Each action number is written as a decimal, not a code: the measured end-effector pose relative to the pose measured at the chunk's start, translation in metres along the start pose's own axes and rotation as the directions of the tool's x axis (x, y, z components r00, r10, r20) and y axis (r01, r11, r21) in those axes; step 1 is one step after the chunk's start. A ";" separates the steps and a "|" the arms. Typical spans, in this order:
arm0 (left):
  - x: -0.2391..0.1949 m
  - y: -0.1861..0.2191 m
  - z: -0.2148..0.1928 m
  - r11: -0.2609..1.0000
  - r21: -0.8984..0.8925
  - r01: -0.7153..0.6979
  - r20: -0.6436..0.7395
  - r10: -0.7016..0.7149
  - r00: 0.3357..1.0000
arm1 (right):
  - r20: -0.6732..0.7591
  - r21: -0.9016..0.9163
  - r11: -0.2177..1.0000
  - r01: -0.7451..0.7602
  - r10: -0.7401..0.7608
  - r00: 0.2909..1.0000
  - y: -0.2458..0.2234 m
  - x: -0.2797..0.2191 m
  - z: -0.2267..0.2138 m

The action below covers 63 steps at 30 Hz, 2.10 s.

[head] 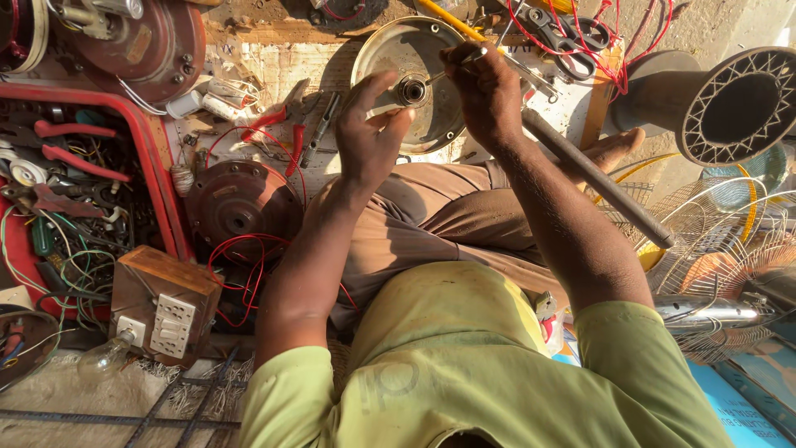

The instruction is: The person is repairing an electrical motor component. They use a hammer and a metal punch to tap and adjust a central shaft or bearing within a circular metal housing. The person repeatedly positions the punch and strikes it with the hammer to drive the component into place.

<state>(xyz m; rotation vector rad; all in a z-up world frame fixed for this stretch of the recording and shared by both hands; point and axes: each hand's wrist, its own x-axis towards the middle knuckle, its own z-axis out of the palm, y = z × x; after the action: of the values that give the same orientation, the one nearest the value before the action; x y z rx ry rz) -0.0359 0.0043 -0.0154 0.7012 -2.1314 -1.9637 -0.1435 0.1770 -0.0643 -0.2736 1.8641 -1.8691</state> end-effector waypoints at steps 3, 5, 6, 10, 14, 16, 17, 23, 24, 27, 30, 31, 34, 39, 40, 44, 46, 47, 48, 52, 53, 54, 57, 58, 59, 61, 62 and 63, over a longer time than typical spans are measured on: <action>0.022 -0.009 0.013 0.999 0.038 -0.019 0.082 0.016 0.996 | -0.009 -0.010 0.998 -0.058 0.058 0.998 -0.001 0.001 0.005; 0.031 -0.014 0.018 0.999 0.026 -0.035 0.142 0.031 0.989 | -0.020 -0.123 0.985 -0.123 0.122 0.992 -0.007 0.000 0.005; 0.034 -0.017 0.020 0.998 -0.002 -0.055 0.185 0.054 0.981 | -0.034 -0.259 0.965 -0.036 0.028 0.999 -0.010 0.000 0.005; 0.043 -0.028 0.033 0.996 -0.002 -0.086 0.275 0.083 0.958 | -0.044 -0.506 0.861 0.054 -0.088 0.995 -0.025 0.004 0.001; 0.044 -0.045 0.042 0.995 -0.003 0.101 0.350 -0.093 0.932 | -0.070 -0.564 0.825 0.039 -0.095 0.993 -0.040 0.010 -0.002; 0.042 -0.056 0.043 0.979 -0.102 0.175 0.299 -0.137 0.944 | 0.025 -0.546 0.829 0.121 -0.128 0.991 -0.049 0.009 -0.004; 0.041 -0.061 0.043 0.966 -0.152 0.211 0.274 -0.164 0.948 | 0.072 -0.535 0.830 0.160 -0.143 0.987 -0.055 0.008 -0.005; 0.045 -0.075 0.041 1.000 0.000 0.009 0.349 -0.008 0.937 | 0.026 -0.281 0.957 0.067 -0.062 0.998 -0.093 0.010 -0.013; 0.042 -0.074 0.040 0.999 -0.017 0.042 0.338 -0.034 0.941 | 0.028 -0.338 0.938 0.074 -0.068 0.997 -0.096 0.010 -0.012; 0.039 -0.067 0.039 0.992 -0.052 0.118 0.324 -0.095 0.941 | 0.020 -0.428 0.901 0.070 -0.068 0.997 -0.097 0.014 -0.006; 0.043 -0.060 0.041 0.994 -0.026 0.105 0.329 -0.090 0.940 | 0.015 -0.413 0.910 0.012 -0.007 1.000 -0.088 0.016 -0.008; 0.042 -0.060 0.042 0.998 0.004 0.060 0.318 -0.058 0.946 | 0.036 -0.435 0.900 -0.003 0.021 0.999 -0.082 0.012 -0.013; 0.048 -0.060 0.046 0.970 0.066 0.233 0.272 -0.242 0.931 | 0.044 -0.296 0.951 0.083 -0.073 0.996 -0.058 -0.003 -0.039; 0.058 -0.056 0.038 0.969 0.033 0.246 0.287 -0.246 0.926 | -0.181 -0.824 0.366 -0.432 0.553 0.813 -0.006 -0.048 -0.105; 0.058 -0.054 0.036 0.959 0.060 0.276 0.280 -0.281 0.918 | -0.196 -0.849 0.329 -0.413 0.531 0.825 0.003 -0.058 -0.108; 0.053 -0.044 0.030 0.989 0.038 -0.141 0.313 0.123 0.942 | -0.151 -0.883 0.323 -0.342 0.494 0.856 -0.004 -0.078 -0.127; 0.054 -0.035 0.024 0.992 0.052 -0.114 0.333 0.090 0.939 | -0.115 -0.826 0.438 -0.354 0.484 0.868 -0.038 -0.077 -0.136; 0.057 -0.029 0.023 0.993 0.058 -0.103 0.343 0.077 0.936 | -0.118 -0.772 0.511 -0.378 0.469 0.875 -0.063 -0.081 -0.144; 0.055 -0.025 0.021 0.994 0.048 -0.097 0.345 0.075 0.936 | -0.126 -0.672 0.572 -0.470 0.537 0.834 -0.087 -0.089 -0.150; 0.046 -0.006 0.022 0.973 0.135 -0.190 0.346 0.133 0.929 | -0.011 -0.130 0.825 -0.550 0.554 0.833 -0.168 -0.120 -0.127; 0.045 0.000 0.024 0.951 0.187 -0.247 0.343 0.172 0.923 | -0.014 -0.126 0.860 -0.495 0.497 0.867 -0.186 -0.123 -0.110; 0.046 0.006 0.024 0.948 0.182 -0.260 0.355 0.183 0.917 | -0.014 -0.120 0.892 -0.435 0.437 0.899 -0.204 -0.122 -0.094; 0.042 0.016 0.026 0.936 0.165 -0.310 0.363 0.235 0.902 | 0.035 0.062 0.965 -0.255 0.254 0.967 -0.258 -0.119 -0.067; 0.042 0.017 0.028 0.927 0.156 -0.340 0.349 0.270 0.897 | -0.047 0.025 0.984 -0.178 0.179 0.983 -0.278 -0.126 -0.067; 0.042 0.017 0.030 0.917 0.148 -0.370 0.335 0.306 0.891 | -0.125 -0.018 0.995 -0.101 0.098 0.987 -0.292 -0.129 -0.067; 0.043 0.016 0.034 0.916 0.155 -0.371 0.340 0.303 0.890 | -0.064 -0.096 0.983 -0.157 0.151 0.986 -0.292 -0.123 -0.056; 0.041 0.015 0.034 0.917 0.159 -0.365 0.343 0.296 0.891 | -0.034 -0.135 0.973 -0.189 0.186 0.982 -0.286 -0.123 -0.049; 0.035 0.013 0.035 0.909 0.203 -0.365 0.344 0.283 0.895 | -0.006 -0.175 0.960 -0.219 0.221 0.975 -0.279 -0.124 -0.044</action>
<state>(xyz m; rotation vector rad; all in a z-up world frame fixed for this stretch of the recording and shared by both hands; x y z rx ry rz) -0.0842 0.0206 -0.0136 0.0460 -2.5213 -1.7161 -0.1108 0.2610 0.2309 -0.1303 1.9649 -1.5555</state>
